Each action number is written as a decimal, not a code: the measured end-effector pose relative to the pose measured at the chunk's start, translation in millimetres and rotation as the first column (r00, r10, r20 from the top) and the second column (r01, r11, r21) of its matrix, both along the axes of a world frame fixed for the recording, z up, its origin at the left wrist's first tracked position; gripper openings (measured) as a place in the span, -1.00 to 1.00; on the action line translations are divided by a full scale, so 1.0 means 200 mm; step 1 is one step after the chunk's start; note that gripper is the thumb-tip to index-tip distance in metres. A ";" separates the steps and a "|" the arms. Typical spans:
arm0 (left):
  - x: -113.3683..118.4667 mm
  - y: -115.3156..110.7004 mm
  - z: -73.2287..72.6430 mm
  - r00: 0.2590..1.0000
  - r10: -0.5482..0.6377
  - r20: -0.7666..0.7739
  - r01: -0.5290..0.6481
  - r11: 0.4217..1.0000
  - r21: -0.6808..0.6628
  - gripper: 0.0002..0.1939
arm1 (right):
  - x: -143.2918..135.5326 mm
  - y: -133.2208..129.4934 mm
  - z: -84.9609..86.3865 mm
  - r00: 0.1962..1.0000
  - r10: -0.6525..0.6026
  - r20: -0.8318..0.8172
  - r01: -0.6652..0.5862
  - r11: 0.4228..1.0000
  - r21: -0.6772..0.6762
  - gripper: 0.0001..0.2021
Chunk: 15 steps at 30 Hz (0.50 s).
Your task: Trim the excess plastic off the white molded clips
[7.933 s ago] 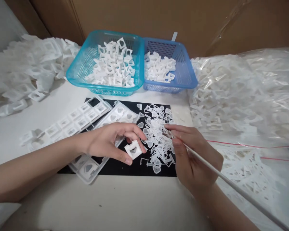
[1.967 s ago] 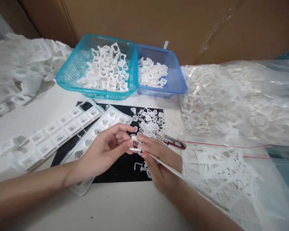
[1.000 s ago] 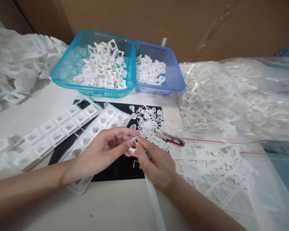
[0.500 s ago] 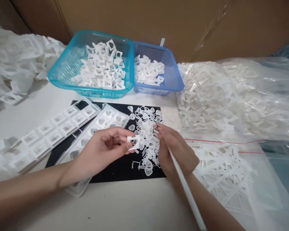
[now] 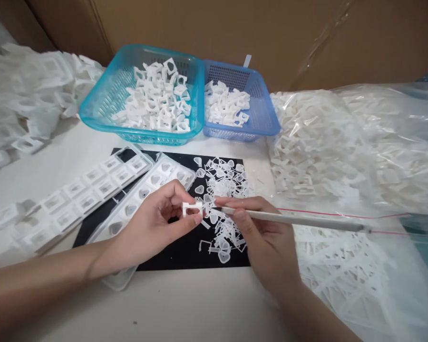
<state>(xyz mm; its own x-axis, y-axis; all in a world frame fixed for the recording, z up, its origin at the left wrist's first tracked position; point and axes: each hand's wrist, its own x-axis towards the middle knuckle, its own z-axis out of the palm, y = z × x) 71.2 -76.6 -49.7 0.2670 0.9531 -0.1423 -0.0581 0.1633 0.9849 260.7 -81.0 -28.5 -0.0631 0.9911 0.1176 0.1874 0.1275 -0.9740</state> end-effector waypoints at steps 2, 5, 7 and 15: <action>0.00 0.00 0.00 1.000 0.021 -0.014 -0.020 0.999 0.028 -0.81 | -0.03 -0.03 -0.01 0.999 0.019 -0.026 -0.019 1.000 -0.017 -0.89; -0.01 0.00 -0.01 1.000 0.030 -0.008 -0.030 0.999 0.034 -0.78 | -0.06 -0.05 -0.04 0.998 0.026 -0.049 -0.025 1.000 0.017 -0.88; -0.01 0.00 -0.02 1.000 0.019 0.016 -0.019 1.000 0.018 -0.78 | -0.07 -0.06 -0.06 0.999 0.025 -0.046 -0.022 0.998 0.055 -0.87; 0.00 -0.01 -0.01 0.999 0.011 0.032 -0.011 1.000 0.002 -0.78 | -0.07 -0.07 -0.07 0.993 0.082 0.089 -0.102 0.965 0.243 -0.81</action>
<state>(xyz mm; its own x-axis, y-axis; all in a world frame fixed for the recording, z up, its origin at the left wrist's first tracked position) 70.9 -78.5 -52.5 0.2608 0.9563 -0.1319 -0.0914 0.1605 0.9828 246.6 -94.2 -42.2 -0.1713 0.9215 0.3487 0.2371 0.3821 -0.8932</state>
